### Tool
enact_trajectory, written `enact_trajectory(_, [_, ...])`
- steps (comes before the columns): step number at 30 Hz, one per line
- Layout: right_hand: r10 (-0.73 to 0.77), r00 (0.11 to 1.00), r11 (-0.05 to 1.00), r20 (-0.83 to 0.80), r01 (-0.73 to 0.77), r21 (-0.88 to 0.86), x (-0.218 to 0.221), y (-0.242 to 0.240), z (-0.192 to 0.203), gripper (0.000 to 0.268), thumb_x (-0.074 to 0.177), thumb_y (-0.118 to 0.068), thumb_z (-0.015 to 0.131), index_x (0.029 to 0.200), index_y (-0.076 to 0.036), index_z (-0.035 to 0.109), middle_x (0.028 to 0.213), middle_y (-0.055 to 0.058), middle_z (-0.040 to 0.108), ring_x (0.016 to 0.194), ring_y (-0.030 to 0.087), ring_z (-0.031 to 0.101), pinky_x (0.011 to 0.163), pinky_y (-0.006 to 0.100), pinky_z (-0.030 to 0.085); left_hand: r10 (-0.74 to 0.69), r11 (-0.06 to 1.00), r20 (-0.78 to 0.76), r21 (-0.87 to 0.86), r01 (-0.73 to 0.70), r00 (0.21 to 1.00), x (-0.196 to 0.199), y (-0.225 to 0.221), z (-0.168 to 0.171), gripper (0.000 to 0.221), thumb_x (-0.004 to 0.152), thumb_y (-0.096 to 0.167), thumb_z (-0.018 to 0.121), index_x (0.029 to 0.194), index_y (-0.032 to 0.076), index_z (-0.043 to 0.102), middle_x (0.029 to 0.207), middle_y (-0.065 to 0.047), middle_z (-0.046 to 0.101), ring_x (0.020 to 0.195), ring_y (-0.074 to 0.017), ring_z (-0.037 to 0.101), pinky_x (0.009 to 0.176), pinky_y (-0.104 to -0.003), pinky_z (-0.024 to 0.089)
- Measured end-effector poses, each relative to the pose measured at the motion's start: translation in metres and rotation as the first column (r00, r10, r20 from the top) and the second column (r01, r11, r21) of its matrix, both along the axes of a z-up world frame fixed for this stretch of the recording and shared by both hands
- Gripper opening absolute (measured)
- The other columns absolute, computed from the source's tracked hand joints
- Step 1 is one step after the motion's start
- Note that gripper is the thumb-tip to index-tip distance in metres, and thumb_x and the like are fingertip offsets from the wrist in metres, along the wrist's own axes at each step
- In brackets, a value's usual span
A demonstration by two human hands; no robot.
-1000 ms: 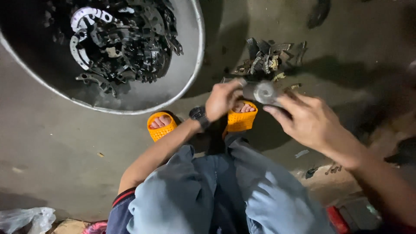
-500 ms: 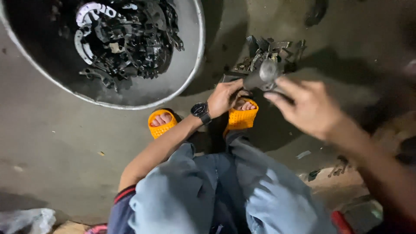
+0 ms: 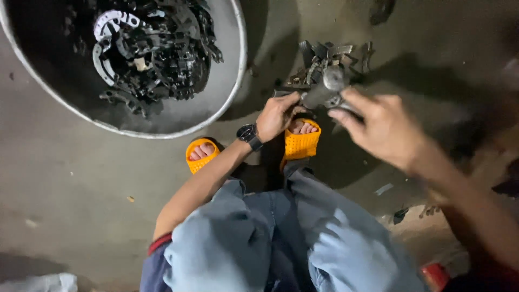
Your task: Hammering and sorting through various motorcycle clutch components on a workshop floor.
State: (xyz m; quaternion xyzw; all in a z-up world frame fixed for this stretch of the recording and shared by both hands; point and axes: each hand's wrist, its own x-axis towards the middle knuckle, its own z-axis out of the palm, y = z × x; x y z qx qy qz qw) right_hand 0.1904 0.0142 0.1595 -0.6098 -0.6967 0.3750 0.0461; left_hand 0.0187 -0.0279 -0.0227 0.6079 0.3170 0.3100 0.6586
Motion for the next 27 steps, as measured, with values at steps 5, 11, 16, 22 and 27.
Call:
enact_trajectory(5, [-0.411,0.911,0.909,-0.019,0.408,-0.086,0.009,-0.028,0.011,0.009,0.087,-0.012,0.069,0.094,-0.007,0.064,0.050,0.005,0.055,0.051,0.020,0.060,0.043,0.028,0.044,0.090,0.993,-0.161,0.087,-0.076,0.983,-0.004,0.008,0.025,0.012,0.084,0.001,0.056,0.077,0.001,0.047,0.061,-0.017,0.049,0.062,-0.0390,0.056,0.056,-0.039,0.048])
enact_trajectory(11, [-0.680,0.541,0.638,-0.495,0.769,-0.035,-0.048,-0.074,-0.004,0.013,0.093,-0.002,0.050,0.082,0.001,0.056,0.060,0.016,0.057,0.042,0.020,0.056,0.031,0.030,0.040,0.132,0.814,-0.775,0.440,0.379,0.618,0.006,0.059,0.021,0.020,0.084,0.005,0.052,0.103,0.009,0.057,0.086,-0.007,0.063,0.059,-0.0230,0.065,0.054,-0.035,0.053])
enact_trajectory(16, [-0.594,0.672,0.638,-0.443,0.728,0.250,-0.047,-0.121,0.006,0.014,0.087,-0.001,0.061,0.074,0.004,0.060,0.047,0.010,0.053,0.038,0.021,0.053,0.036,0.028,0.041,0.394,0.565,-0.768,0.635,0.526,0.504,0.020,0.065,-0.021,0.016,0.075,0.005,0.055,0.090,0.007,0.062,0.079,-0.009,0.058,0.062,-0.0271,0.063,0.047,-0.036,0.048])
enact_trajectory(22, [-0.678,0.617,0.525,-0.399,0.787,0.325,-0.042,-0.174,0.014,0.014,0.088,0.003,0.061,0.074,0.005,0.058,0.049,0.013,0.054,0.042,0.031,0.055,0.040,0.033,0.042,-0.023,0.431,-0.740,0.599,0.675,0.672,0.049,0.005,0.018,0.020,0.080,0.010,0.057,0.099,0.013,0.063,0.103,-0.011,0.056,0.101,-0.0305,0.052,0.061,-0.033,0.054])
enact_trajectory(27, [-0.721,0.509,0.434,-0.471,0.861,0.266,-0.046,-0.178,0.033,0.021,0.093,0.005,0.053,0.072,0.004,0.052,0.051,0.012,0.052,0.042,0.017,0.052,0.044,0.029,0.040,-0.222,0.396,-0.765,0.496,0.773,0.605,0.051,-0.008,0.001,0.017,0.078,0.014,0.059,0.095,0.010,0.061,0.098,-0.014,0.057,0.094,-0.0321,0.057,0.059,-0.035,0.053])
